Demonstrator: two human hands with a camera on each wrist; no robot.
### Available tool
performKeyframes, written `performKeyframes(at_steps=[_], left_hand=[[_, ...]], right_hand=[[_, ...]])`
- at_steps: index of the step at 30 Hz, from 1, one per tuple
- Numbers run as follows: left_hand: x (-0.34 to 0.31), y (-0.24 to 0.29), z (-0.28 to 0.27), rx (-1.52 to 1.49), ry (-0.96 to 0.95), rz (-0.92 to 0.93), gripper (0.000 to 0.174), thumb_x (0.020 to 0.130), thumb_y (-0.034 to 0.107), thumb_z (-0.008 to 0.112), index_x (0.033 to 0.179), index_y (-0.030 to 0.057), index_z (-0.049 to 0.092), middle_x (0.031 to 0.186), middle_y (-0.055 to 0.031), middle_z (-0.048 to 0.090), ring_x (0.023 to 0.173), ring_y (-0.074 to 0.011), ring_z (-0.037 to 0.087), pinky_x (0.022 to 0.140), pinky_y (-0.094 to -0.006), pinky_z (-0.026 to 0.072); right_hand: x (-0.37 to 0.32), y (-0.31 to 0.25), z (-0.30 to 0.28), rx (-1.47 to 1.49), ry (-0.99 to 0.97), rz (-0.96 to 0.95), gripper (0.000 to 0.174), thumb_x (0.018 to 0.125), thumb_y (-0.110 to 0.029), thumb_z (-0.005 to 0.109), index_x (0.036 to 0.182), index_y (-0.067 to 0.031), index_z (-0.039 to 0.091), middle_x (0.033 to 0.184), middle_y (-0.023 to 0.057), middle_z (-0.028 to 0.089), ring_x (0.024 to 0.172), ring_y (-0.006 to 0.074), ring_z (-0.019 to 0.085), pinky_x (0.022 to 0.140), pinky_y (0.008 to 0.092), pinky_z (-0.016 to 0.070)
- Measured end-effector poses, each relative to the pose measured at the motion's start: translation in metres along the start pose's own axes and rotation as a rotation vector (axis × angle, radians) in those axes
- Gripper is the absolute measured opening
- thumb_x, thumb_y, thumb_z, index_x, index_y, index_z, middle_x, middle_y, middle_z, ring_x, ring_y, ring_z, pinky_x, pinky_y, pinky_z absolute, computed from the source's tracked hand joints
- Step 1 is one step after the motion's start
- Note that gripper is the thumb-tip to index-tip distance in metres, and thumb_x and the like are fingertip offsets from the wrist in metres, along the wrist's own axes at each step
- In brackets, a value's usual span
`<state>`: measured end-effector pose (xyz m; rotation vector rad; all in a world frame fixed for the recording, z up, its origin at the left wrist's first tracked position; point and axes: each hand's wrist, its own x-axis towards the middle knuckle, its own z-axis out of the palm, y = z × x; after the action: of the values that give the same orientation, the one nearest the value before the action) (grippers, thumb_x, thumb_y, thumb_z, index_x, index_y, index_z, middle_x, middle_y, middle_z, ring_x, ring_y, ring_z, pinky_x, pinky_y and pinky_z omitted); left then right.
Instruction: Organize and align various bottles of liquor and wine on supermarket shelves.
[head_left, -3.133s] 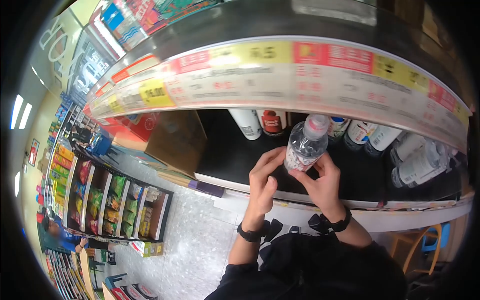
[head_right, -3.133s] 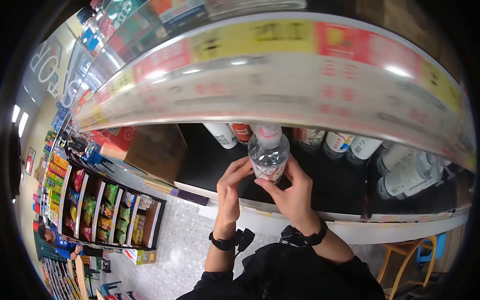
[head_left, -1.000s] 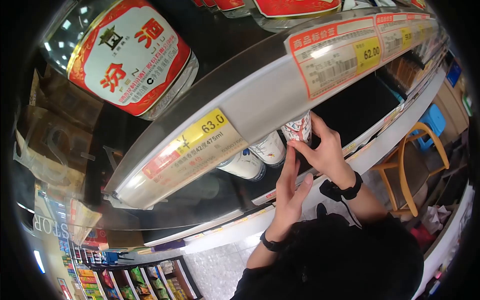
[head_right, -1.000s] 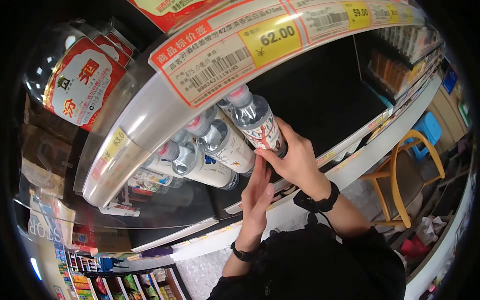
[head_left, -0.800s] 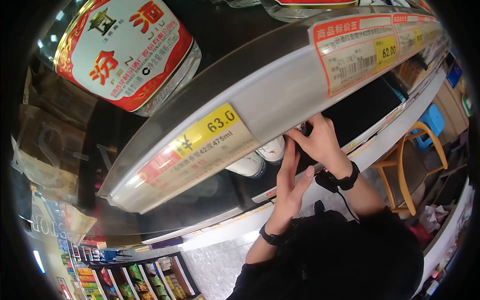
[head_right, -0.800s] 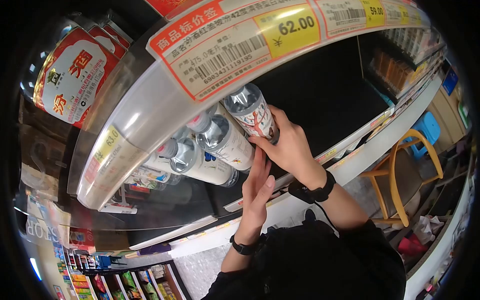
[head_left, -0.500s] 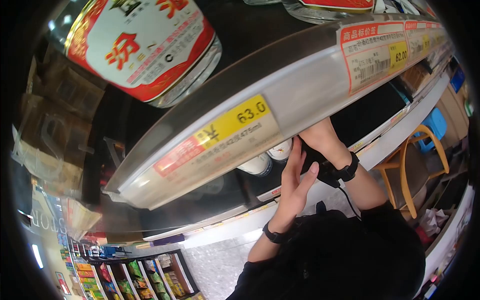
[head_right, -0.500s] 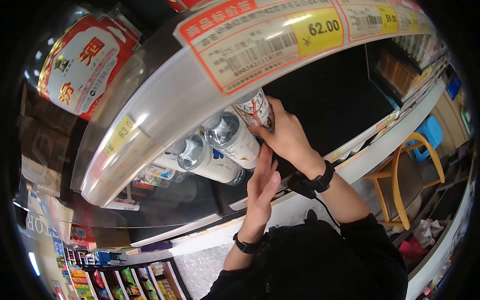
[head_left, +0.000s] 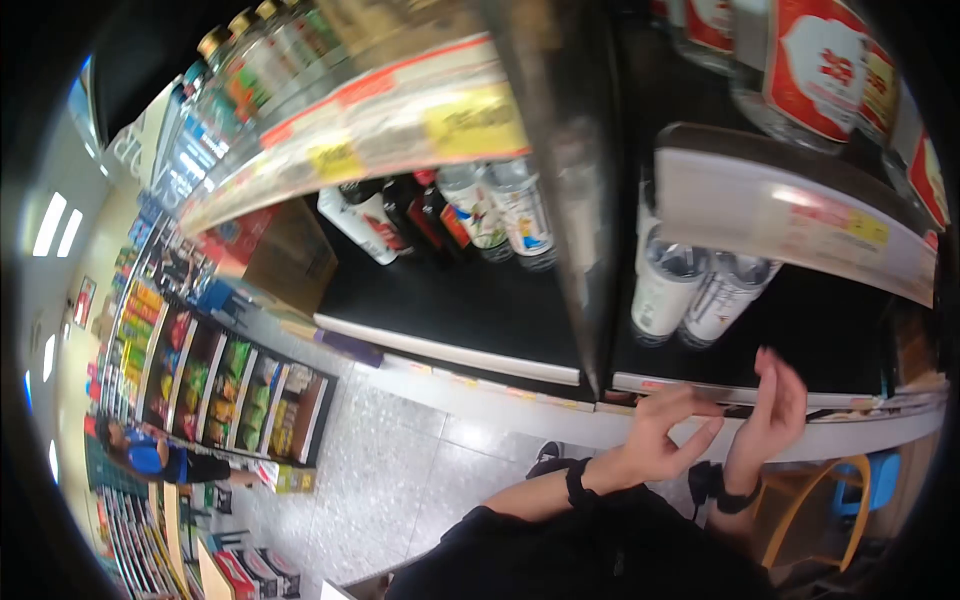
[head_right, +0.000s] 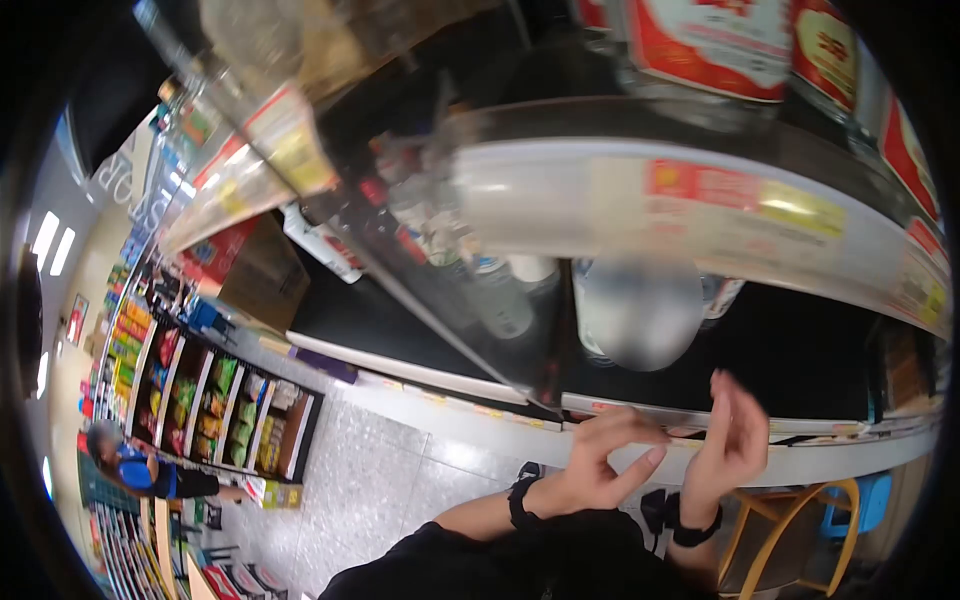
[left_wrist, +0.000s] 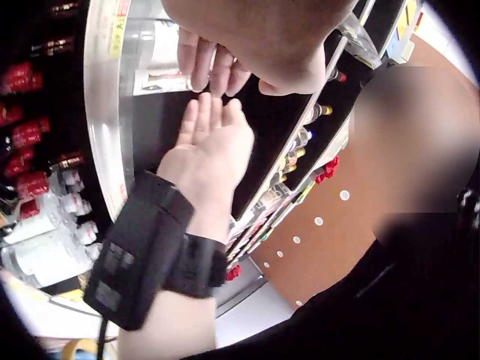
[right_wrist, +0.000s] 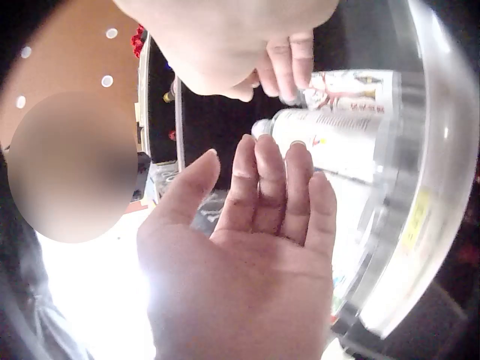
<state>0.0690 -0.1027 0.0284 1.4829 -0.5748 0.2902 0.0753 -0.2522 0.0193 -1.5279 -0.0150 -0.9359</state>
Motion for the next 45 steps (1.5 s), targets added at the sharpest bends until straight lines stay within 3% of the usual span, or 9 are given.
performKeyframes(at_steps=[3,7,12,18,24,30,35,40,45], left_hand=[[-0.018,-0.002,-0.025,0.079,0.093,0.280,0.008,0.084,-0.003,0.064,0.077,-0.0045,0.066,0.075,-0.0155,0.066,0.066,-0.0238,0.064,0.062,-0.0331,0.0507],[-0.037,-0.004,-0.083,0.032,0.309,0.173,0.026,0.094,0.003,0.052,0.072,-0.0072,0.063,0.074,-0.0155,0.065,0.063,-0.0228,0.061,0.060,-0.0326,0.0482],[-0.048,-0.002,-0.153,-0.032,0.475,-0.027,0.033,0.102,0.009,0.049,0.078,-0.0067,0.064,0.079,-0.0147,0.067,0.070,-0.0188,0.062,0.065,-0.0302,0.0475],[-0.056,0.002,-0.226,-0.123,0.497,-0.246,0.030,0.104,0.016,0.051,0.093,-0.0058,0.067,0.090,-0.0112,0.069,0.083,-0.0162,0.062,0.077,-0.0291,0.0484],[-0.050,0.011,-0.265,0.071,0.337,-0.128,0.041,0.105,0.026,0.043,0.099,-0.0059,0.069,0.103,-0.0159,0.067,0.098,-0.0236,0.062,0.088,-0.0335,0.0474],[-0.046,0.012,-0.270,-0.020,0.282,-0.166,0.043,0.104,0.029,0.042,0.100,-0.0048,0.069,0.107,-0.0159,0.066,0.103,-0.0255,0.061,0.093,-0.0349,0.0444],[-0.039,0.018,-0.279,-0.028,0.197,-0.142,0.043,0.103,0.031,0.044,0.102,-0.0042,0.069,0.110,-0.0153,0.064,0.108,-0.0250,0.059,0.095,-0.0351,0.0428],[-0.015,0.026,-0.276,-0.032,0.162,-0.102,0.039,0.102,0.028,0.048,0.105,-0.0035,0.069,0.113,-0.0147,0.064,0.110,-0.0240,0.059,0.097,-0.0344,0.0421],[0.015,0.023,-0.266,-0.026,0.052,-0.140,0.044,0.105,0.033,0.046,0.113,-0.0036,0.068,0.123,-0.0161,0.062,0.116,-0.0241,0.057,0.100,-0.0358,0.0416]], right_hand=[[-0.036,-0.004,0.009,0.156,-0.142,-0.258,0.005,0.093,0.003,0.059,0.097,0.0057,0.060,0.085,0.0188,0.070,0.070,0.0225,0.068,0.068,0.0346,0.0557],[-0.060,-0.047,0.072,0.187,-0.441,-0.381,0.006,0.081,-0.004,0.068,0.084,0.0019,0.066,0.072,0.0130,0.069,0.058,0.0236,0.066,0.054,0.0339,0.0532],[-0.086,-0.072,0.155,0.035,-0.523,-0.256,0.018,0.078,0.001,0.073,0.095,0.0035,0.069,0.077,0.0113,0.071,0.067,0.0245,0.069,0.064,0.0315,0.0537],[-0.072,-0.070,0.248,-0.323,-0.365,-0.393,0.066,0.074,-0.013,0.088,0.131,0.0010,0.057,0.135,0.0220,0.057,0.115,0.0373,0.063,0.091,0.0399,0.0526],[-0.037,-0.076,0.287,-0.419,-0.088,-0.411,0.070,0.079,-0.011,0.085,0.139,0.0003,0.052,0.145,0.0218,0.050,0.083,0.0204,0.068,0.071,0.0298,0.0537],[0.004,-0.072,0.296,-0.524,-0.014,-0.187,0.077,0.085,-0.017,0.080,0.146,0.0076,0.040,0.135,0.0268,0.055,0.070,0.0185,0.065,0.063,0.0297,0.0522],[0.024,-0.063,0.302,-0.565,0.010,-0.065,0.068,0.089,-0.023,0.076,0.140,0.0094,0.046,0.113,0.0286,0.065,0.075,0.0291,0.067,0.067,0.0378,0.0534],[0.027,-0.050,0.296,-0.707,0.078,-0.280,0.055,0.089,-0.024,0.076,0.129,0.0082,0.056,0.116,0.0291,0.064,0.102,0.0456,0.064,0.080,0.0489,0.0517],[0.013,-0.065,0.292,-0.735,0.065,-0.318,0.055,0.090,-0.021,0.074,0.131,0.0087,0.053,0.109,0.0274,0.064,0.096,0.0443,0.065,0.076,0.0477,0.0520]])
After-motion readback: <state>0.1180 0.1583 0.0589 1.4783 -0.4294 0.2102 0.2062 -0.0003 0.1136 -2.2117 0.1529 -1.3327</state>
